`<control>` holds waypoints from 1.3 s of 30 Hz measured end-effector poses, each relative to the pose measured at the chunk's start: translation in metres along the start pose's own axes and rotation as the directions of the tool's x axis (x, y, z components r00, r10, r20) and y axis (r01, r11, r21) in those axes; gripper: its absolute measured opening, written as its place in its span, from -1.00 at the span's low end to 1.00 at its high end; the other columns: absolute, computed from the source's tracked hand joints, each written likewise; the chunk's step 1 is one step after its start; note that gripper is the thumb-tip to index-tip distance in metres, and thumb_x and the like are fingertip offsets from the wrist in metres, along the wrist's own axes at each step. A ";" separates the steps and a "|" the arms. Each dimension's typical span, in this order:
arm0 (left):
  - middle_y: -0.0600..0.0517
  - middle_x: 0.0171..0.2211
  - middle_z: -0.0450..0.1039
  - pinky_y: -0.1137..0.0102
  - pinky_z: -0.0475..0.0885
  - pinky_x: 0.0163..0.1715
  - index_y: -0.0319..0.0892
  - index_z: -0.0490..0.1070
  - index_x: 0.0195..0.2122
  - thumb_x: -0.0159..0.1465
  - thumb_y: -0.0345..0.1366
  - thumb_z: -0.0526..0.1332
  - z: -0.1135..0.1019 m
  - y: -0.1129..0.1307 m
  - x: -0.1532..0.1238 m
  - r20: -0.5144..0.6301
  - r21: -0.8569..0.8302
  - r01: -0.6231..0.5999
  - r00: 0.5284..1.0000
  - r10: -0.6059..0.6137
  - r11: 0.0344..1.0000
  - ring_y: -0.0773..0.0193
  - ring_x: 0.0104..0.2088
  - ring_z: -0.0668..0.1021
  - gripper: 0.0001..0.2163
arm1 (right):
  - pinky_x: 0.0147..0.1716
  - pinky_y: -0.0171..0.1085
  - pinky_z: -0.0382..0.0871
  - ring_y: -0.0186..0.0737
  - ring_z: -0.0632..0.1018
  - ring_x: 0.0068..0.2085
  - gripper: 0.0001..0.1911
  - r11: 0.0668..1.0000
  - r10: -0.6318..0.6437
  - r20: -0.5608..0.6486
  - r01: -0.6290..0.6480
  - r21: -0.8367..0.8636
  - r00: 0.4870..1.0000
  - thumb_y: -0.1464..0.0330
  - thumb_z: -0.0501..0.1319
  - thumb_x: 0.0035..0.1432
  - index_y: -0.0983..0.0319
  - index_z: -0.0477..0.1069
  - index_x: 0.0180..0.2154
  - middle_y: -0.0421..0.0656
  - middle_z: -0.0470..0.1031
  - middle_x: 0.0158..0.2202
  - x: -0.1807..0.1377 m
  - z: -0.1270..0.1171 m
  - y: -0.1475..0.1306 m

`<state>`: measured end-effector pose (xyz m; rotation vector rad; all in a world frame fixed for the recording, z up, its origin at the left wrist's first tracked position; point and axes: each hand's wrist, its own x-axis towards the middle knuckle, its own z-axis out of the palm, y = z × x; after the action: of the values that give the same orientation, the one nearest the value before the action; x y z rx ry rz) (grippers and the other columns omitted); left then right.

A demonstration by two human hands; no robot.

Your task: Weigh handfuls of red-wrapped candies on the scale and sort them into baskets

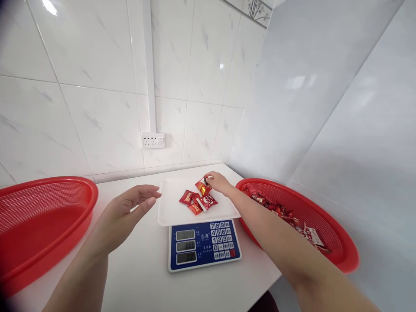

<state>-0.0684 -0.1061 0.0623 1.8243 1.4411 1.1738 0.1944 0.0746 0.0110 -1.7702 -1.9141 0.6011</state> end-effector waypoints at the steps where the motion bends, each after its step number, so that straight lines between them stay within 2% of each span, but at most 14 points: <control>1: 0.04 -0.12 0.50 0.36 0.47 -0.29 0.01 0.39 -0.12 0.21 -0.01 0.08 0.000 -0.001 0.000 0.000 0.009 -0.004 1.000 0.004 1.000 0.15 -0.06 0.49 -0.70 | -0.19 -0.26 0.34 -0.17 0.50 -0.14 -0.67 0.999 -0.022 0.009 0.023 -0.035 1.000 0.43 0.07 0.09 0.23 0.38 -0.08 -0.08 0.49 -0.12 0.000 0.001 0.002; 6: 0.07 -0.11 0.49 0.39 0.47 -0.31 0.05 0.38 -0.10 0.21 0.00 0.08 0.005 -0.005 0.000 0.020 0.036 -0.020 1.000 0.019 0.999 0.17 -0.06 0.49 -0.70 | -0.03 -0.22 0.26 -0.13 0.44 0.00 -0.65 0.976 -0.124 0.064 0.134 -0.173 0.990 0.52 0.09 0.06 0.15 0.45 -0.13 -0.16 0.47 -0.03 -0.004 0.007 0.008; 10: 0.10 -0.11 0.50 0.40 0.47 -0.31 0.07 0.38 -0.10 0.21 0.00 0.09 0.008 -0.007 0.000 0.018 0.039 -0.025 1.000 0.024 0.999 0.19 -0.06 0.49 -0.71 | 0.09 -0.19 0.15 -0.12 0.35 0.11 -0.65 0.957 -0.194 0.055 0.201 -0.208 0.979 0.37 0.03 0.19 0.20 0.39 -0.02 -0.11 0.38 0.08 -0.013 0.012 0.005; 12: 0.10 -0.11 0.50 0.41 0.48 -0.31 0.07 0.38 -0.09 0.21 -0.01 0.09 0.009 -0.007 -0.001 0.016 0.044 -0.030 0.999 0.029 0.999 0.20 -0.06 0.49 -0.70 | 0.11 -0.22 0.13 -0.16 0.32 0.13 -0.58 0.947 -0.243 0.076 0.254 -0.198 0.967 0.23 -0.03 0.24 0.19 0.31 0.07 -0.11 0.32 0.13 -0.020 0.016 0.002; 15: 0.08 -0.10 0.50 0.41 0.48 -0.32 0.06 0.38 -0.08 0.21 -0.01 0.08 0.010 -0.007 -0.001 0.021 0.052 -0.040 0.999 0.039 0.998 0.18 -0.05 0.49 -0.69 | 0.17 -0.13 0.03 -0.12 0.16 0.23 -0.44 0.892 -0.332 0.216 0.380 -0.246 0.918 0.08 -0.09 0.24 0.17 0.14 0.19 -0.09 0.16 0.23 -0.032 0.025 0.002; 18: 0.05 -0.10 0.49 0.41 0.49 -0.35 0.03 0.39 -0.07 0.22 -0.02 0.07 0.011 -0.006 -0.001 0.031 0.064 -0.053 0.998 0.051 0.997 0.15 -0.05 0.49 -0.68 | 0.20 0.03 -0.17 -0.01 -0.13 0.30 -0.35 0.845 -0.310 0.337 0.420 -0.330 0.889 -0.03 -0.12 0.20 0.09 0.00 0.25 -0.11 -0.10 0.32 -0.039 0.031 0.007; 21: 0.06 -0.10 0.50 0.42 0.48 -0.38 0.05 0.39 -0.07 0.22 -0.02 0.07 0.013 -0.004 -0.002 0.034 0.079 -0.059 0.998 0.057 0.995 0.15 -0.06 0.49 -0.69 | 0.19 0.12 -0.23 0.01 -0.21 0.31 -0.31 0.856 -0.280 0.362 0.402 -0.325 0.889 -0.09 -0.19 0.18 0.03 -0.10 0.27 -0.12 -0.23 0.34 -0.041 0.031 0.010; 25: 0.07 -0.10 0.50 0.43 0.47 -0.42 0.06 0.39 -0.07 0.23 -0.04 0.07 0.014 -0.003 -0.002 0.043 0.095 -0.075 0.996 0.071 0.993 0.16 -0.07 0.50 -0.71 | 0.18 0.14 -0.25 -0.03 -0.23 0.31 -0.31 0.868 -0.273 0.345 0.385 -0.315 0.898 -0.11 -0.20 0.16 -0.03 -0.12 0.26 -0.16 -0.25 0.34 -0.040 0.028 0.008; 30: 0.08 -0.09 0.49 0.47 0.44 -0.43 0.05 0.40 -0.11 0.23 -0.05 0.08 0.016 -0.004 -0.001 0.037 0.122 -0.092 0.995 0.088 0.988 0.20 -0.08 0.51 -0.73 | 0.16 0.22 -0.28 0.03 -0.19 0.31 -0.32 0.858 -0.281 0.321 0.387 -0.337 0.904 -0.10 -0.17 0.16 -0.01 -0.05 0.25 -0.13 -0.16 0.33 -0.047 0.026 -0.001; 36: 0.10 -0.10 0.50 0.50 0.42 -0.42 0.06 0.38 -0.09 0.22 -0.05 0.10 0.018 -0.002 -0.001 0.052 0.136 -0.080 0.996 0.074 0.987 0.23 -0.08 0.50 -0.73 | 0.16 0.18 -0.31 0.08 -0.17 0.30 -0.31 0.787 -0.433 0.352 0.538 -0.301 0.830 -0.12 -0.09 0.12 -0.01 0.07 0.22 -0.12 -0.12 0.32 -0.067 0.029 -0.016; 39: 0.08 -0.11 0.50 0.48 0.41 -0.42 0.03 0.38 -0.07 0.22 -0.05 0.10 0.018 0.001 -0.001 0.063 0.133 -0.076 0.996 0.068 0.988 0.20 -0.07 0.50 -0.71 | 0.15 0.20 -0.36 0.11 -0.15 0.30 -0.35 0.790 -0.422 0.359 0.532 -0.305 0.832 -0.09 -0.04 0.12 -0.02 0.11 0.20 -0.14 -0.10 0.32 -0.064 0.035 -0.016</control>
<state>-0.0520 -0.1057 0.0538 2.0009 1.4645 1.0707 0.1647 0.0091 -0.0094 -1.3465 -2.7180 0.2898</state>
